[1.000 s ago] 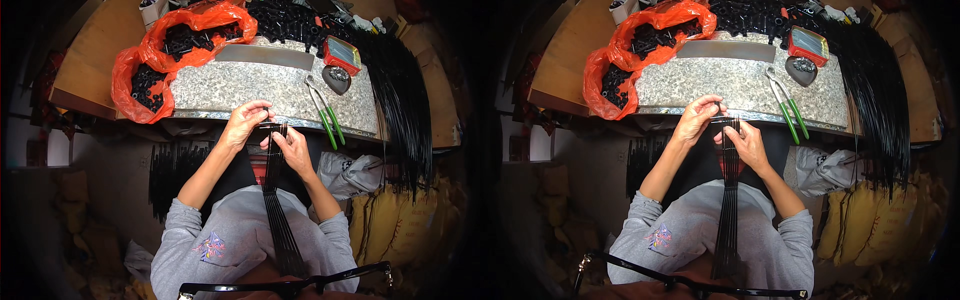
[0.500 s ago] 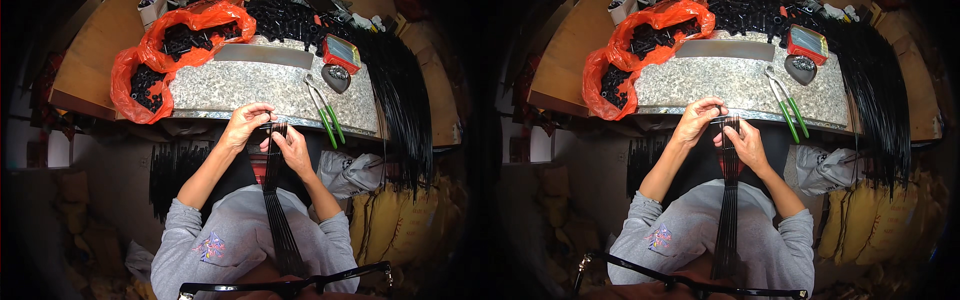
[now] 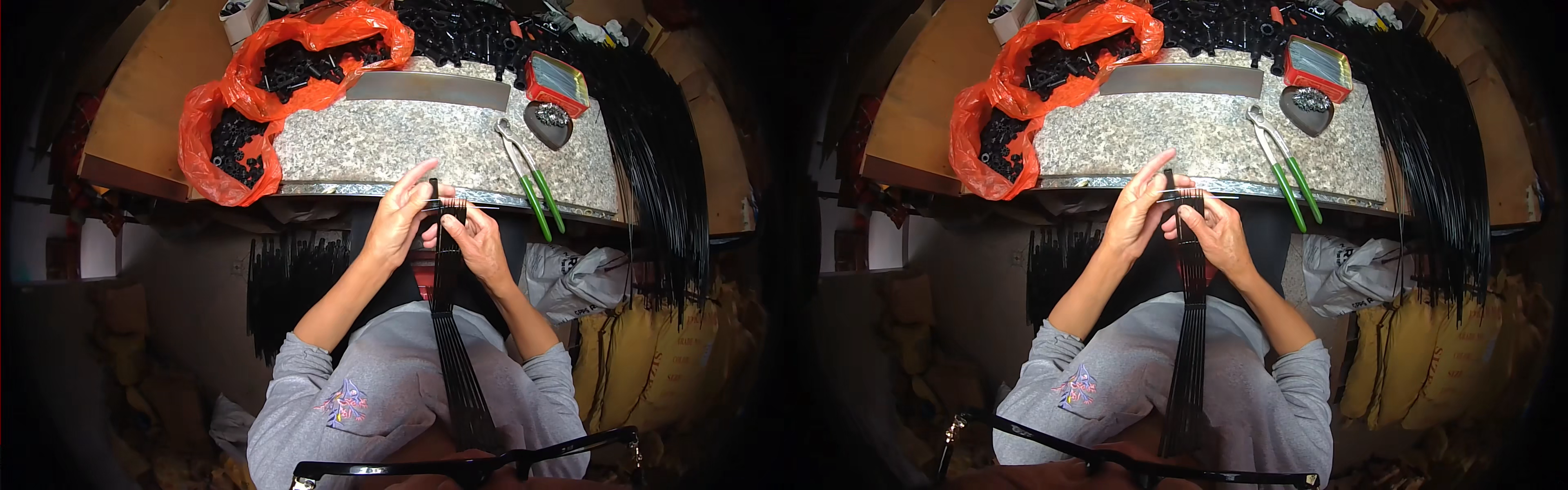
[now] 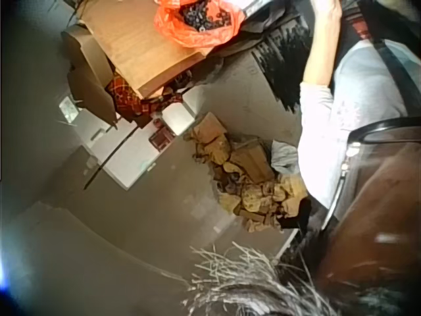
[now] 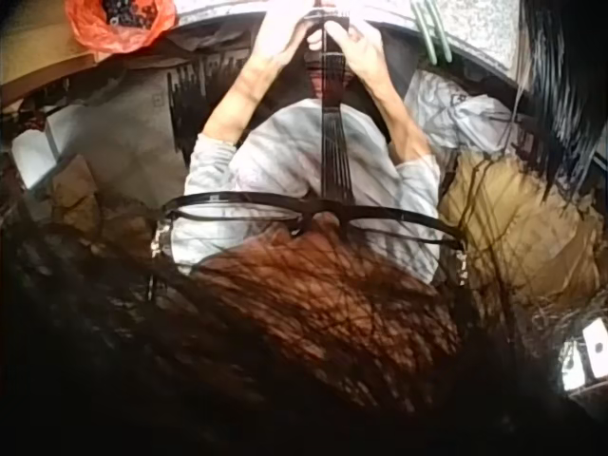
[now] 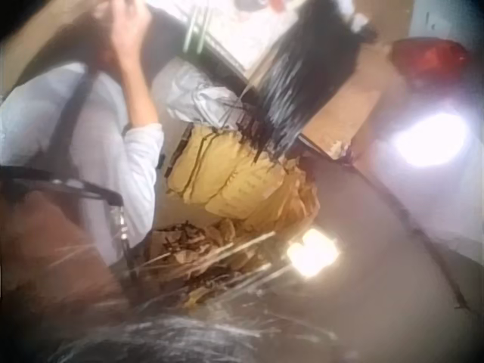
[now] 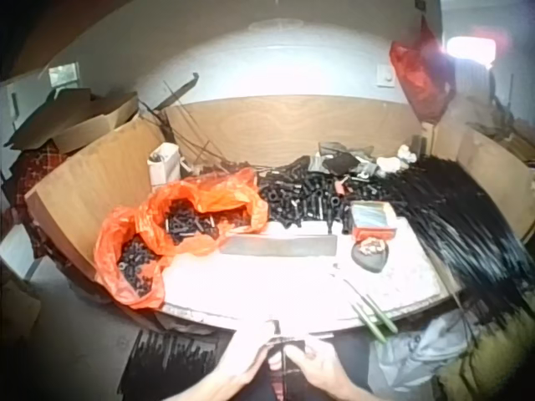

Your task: The person aligns a bundle of thin rods, inserts them into a plastic socket along with a wire, and secures the assembly by crimping and cutting the wire using pliers.

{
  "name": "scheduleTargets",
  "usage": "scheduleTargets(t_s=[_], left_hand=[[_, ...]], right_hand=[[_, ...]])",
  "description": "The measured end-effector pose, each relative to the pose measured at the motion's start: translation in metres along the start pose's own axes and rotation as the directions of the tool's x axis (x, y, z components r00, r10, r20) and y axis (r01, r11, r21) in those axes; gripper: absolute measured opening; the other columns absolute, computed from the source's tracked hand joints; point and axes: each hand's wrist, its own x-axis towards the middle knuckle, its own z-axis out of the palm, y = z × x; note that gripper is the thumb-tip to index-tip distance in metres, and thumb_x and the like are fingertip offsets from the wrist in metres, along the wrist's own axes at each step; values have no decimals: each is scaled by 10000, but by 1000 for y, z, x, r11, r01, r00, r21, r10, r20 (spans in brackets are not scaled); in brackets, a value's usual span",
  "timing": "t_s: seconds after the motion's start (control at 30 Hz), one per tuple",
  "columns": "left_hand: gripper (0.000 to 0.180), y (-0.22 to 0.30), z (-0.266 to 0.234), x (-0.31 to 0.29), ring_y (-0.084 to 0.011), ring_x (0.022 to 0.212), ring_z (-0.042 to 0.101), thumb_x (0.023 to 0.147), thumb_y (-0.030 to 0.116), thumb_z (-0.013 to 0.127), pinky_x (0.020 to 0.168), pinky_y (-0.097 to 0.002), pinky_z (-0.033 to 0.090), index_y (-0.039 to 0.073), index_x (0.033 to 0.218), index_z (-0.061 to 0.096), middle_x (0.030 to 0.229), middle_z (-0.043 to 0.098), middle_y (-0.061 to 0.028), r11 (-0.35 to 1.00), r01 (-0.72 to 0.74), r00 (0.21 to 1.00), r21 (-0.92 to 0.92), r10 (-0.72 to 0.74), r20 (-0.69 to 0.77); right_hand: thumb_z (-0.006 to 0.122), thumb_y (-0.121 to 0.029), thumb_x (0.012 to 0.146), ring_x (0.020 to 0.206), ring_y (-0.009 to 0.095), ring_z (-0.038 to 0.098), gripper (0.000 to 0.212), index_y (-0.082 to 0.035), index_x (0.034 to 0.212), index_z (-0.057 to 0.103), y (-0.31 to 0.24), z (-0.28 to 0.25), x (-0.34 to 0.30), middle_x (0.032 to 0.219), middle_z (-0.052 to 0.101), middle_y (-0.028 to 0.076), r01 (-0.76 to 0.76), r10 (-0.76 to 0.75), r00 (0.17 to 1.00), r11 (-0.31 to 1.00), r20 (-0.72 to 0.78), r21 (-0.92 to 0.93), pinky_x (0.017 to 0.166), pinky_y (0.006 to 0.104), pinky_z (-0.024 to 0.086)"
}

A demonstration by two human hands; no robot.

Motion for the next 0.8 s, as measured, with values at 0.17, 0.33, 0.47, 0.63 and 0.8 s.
scheduleTargets(t_s=[0.17, 0.33, 0.47, 0.63, 0.8], left_hand=[[197, -23, -10, -18, -147, 863, 572, 909, 89, 457, 694, -216, 485, -30, 1066, 473, 1044, 532, -127, 742, -306, 901, 596, 427, -69], [141, -25, 2, -19, -107, 817, 569, 799, -80, 554, 712, -212, 486, -61, 936, 528, 919, 548, -90, 729, -410, 849, 548, 525, -64], [49, -20, -6, -15, -114, 808, 570, 782, -99, 552, 702, -222, 487, -65, 818, 555, 892, 557, -90, 628, -416, 830, 658, 557, -7], [75, -21, -8, -16, -122, 808, 566, 827, -74, 511, 753, -239, 475, -51, 897, 527, 924, 550, -100, 733, -415, 869, 539, 495, -3], [139, -26, 2, -17, -119, 758, 553, 846, -36, 521, 716, -231, 468, -51, 982, 495, 921, 545, -106, 845, -357, 896, 399, 430, -108]], right_hand=[[495, -117, 892, 692, 161, 636, 250, 41, 1084, 511, 3, 7, -2, 779, 636, 131, 56, -58, 993, 998, -106, -28, 617, 257, 523], [498, -111, 889, 678, 155, 639, 234, 40, 1065, 527, 5, 6, -2, 765, 643, 122, 104, -114, 984, 991, -133, -80, 592, 242, 516], [498, -109, 887, 675, 156, 641, 233, 39, 1065, 530, 1, 8, -4, 760, 645, 126, 87, -102, 985, 990, -138, -112, 585, 242, 516], [486, -104, 888, 674, 151, 642, 242, 42, 1076, 526, 1, 8, -3, 755, 647, 126, 92, -107, 986, 989, -125, -116, 578, 242, 515], [490, -70, 879, 674, 146, 642, 240, 45, 1088, 514, 0, 7, -2, 754, 645, 117, 108, -133, 981, 979, -138, -171, 587, 238, 514]])
